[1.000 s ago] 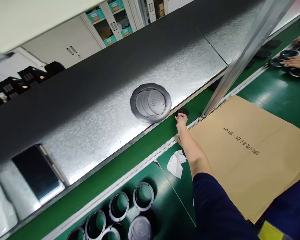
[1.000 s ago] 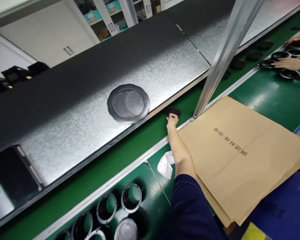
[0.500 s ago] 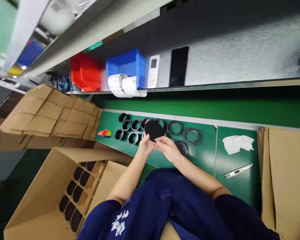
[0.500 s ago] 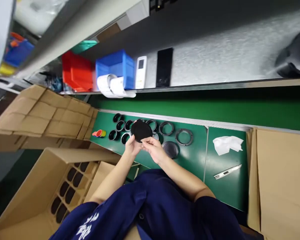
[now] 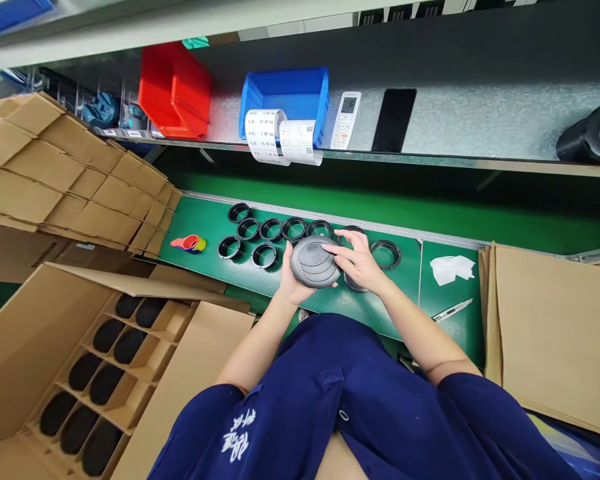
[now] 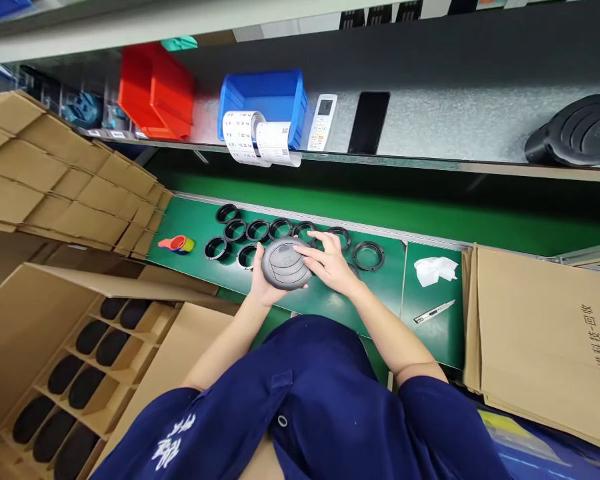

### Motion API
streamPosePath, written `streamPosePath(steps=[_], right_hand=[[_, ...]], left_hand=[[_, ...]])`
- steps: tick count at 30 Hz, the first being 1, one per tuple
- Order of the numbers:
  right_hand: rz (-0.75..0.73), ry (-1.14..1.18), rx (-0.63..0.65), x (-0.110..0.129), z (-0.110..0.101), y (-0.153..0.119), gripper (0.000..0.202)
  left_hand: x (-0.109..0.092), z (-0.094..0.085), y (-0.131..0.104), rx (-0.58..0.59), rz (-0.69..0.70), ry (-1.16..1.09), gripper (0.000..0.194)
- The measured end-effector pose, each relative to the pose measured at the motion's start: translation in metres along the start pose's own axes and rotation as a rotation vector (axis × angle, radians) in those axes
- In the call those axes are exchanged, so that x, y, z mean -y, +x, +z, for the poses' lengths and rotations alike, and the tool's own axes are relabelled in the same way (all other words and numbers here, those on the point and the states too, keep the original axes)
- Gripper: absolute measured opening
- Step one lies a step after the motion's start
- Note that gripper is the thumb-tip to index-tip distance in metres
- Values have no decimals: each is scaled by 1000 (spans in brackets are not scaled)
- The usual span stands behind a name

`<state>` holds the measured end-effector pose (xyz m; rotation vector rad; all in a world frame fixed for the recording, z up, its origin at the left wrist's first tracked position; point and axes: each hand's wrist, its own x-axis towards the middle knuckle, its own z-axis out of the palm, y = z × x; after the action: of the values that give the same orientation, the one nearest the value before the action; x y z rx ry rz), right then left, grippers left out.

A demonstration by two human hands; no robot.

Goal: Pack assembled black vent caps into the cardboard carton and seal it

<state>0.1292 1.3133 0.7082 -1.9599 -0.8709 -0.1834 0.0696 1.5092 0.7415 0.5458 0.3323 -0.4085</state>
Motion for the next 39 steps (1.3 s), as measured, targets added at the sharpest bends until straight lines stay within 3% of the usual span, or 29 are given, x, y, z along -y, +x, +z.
streamPosePath(steps=[9, 17, 21, 24, 29, 32, 36, 39], right_hand=[[-142, -198, 24, 5, 9, -14, 40], [-135, -133, -171, 10, 10, -26, 21], [-244, -88, -197, 17, 10, -25, 33], [-323, -114, -177, 20, 16, -29, 28], [-298, -175, -233, 18, 28, -41, 18], [-287, -184, -204, 15, 25, -41, 27], [-230, -247, -65, 13, 18, -36, 51], [-203, -220, -34, 8, 18, -36, 51]], left_hand=[[6, -4, -14, 27, -26, 78, 68], [5, -5, -19, 51, -38, 149, 68], [8, -3, -18, 35, -38, 160, 67], [12, 1, -15, 11, 4, 142, 65], [14, 10, -11, -22, 131, 117, 65], [13, 11, -11, -25, 105, 141, 65], [13, 9, -10, -19, 73, 184, 66], [13, 7, -7, -2, 56, 213, 66]])
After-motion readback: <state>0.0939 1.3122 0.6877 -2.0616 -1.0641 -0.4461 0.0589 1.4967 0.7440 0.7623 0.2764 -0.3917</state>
